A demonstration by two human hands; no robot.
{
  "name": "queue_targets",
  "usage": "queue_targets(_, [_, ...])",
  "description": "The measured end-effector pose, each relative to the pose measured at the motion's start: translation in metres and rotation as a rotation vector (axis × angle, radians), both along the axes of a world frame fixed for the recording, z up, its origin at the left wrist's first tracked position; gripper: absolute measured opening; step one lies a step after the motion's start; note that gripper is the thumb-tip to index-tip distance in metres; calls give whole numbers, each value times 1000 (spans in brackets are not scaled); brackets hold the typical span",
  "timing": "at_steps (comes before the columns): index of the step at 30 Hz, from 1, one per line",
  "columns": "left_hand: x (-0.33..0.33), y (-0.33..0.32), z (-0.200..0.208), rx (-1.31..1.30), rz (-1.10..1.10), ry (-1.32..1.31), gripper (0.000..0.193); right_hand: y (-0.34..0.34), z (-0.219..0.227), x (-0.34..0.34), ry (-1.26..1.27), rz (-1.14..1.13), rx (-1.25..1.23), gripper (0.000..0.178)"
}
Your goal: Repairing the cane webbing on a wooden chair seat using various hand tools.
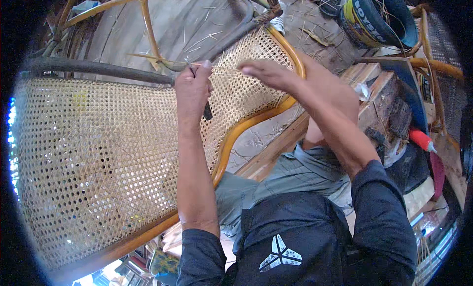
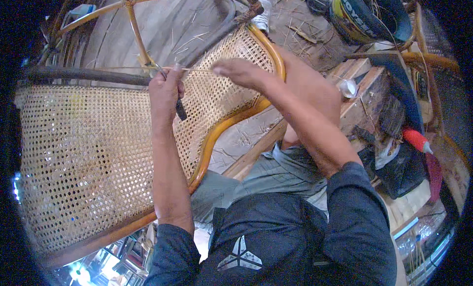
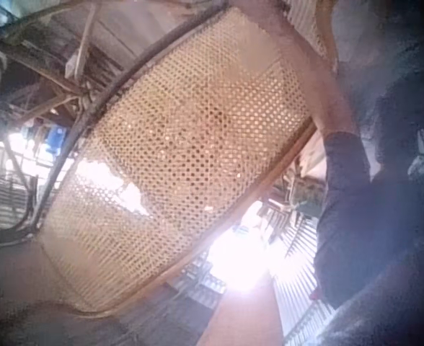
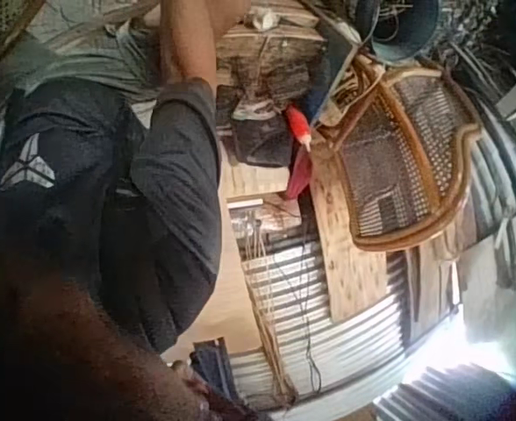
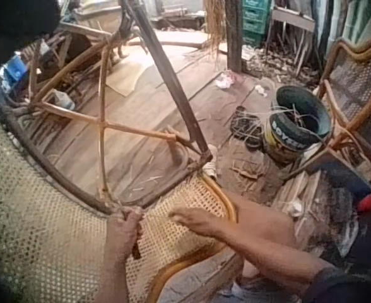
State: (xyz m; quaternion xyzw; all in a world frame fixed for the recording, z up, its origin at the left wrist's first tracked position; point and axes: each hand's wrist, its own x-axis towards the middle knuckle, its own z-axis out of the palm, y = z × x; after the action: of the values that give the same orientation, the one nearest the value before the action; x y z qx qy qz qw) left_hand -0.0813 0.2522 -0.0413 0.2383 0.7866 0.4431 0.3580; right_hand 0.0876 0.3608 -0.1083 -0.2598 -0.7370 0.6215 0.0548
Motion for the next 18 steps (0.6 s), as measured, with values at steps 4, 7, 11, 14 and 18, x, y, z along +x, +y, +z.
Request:
queue_targets(4, [-10,0,-18,-64,92,-324,40,28,-11,30,-15,-303,-295,32])
queue_targets(7, [-3,-2,-57,-301,-15,-456,44,50,18,64,482,-756,-418,22])
queue_targets(11, [47,21,-113,-360,-162,-594,41,50,75,58,637,-691,-373,21])
queue_targets(14, [86,41,-130,-227,-561,-374,32,30,90,39,263,-581,-35,23])
queue_targets(18, [67,31,-119,-112,-403,-511,25,13,45,15,-350,-71,337,24])
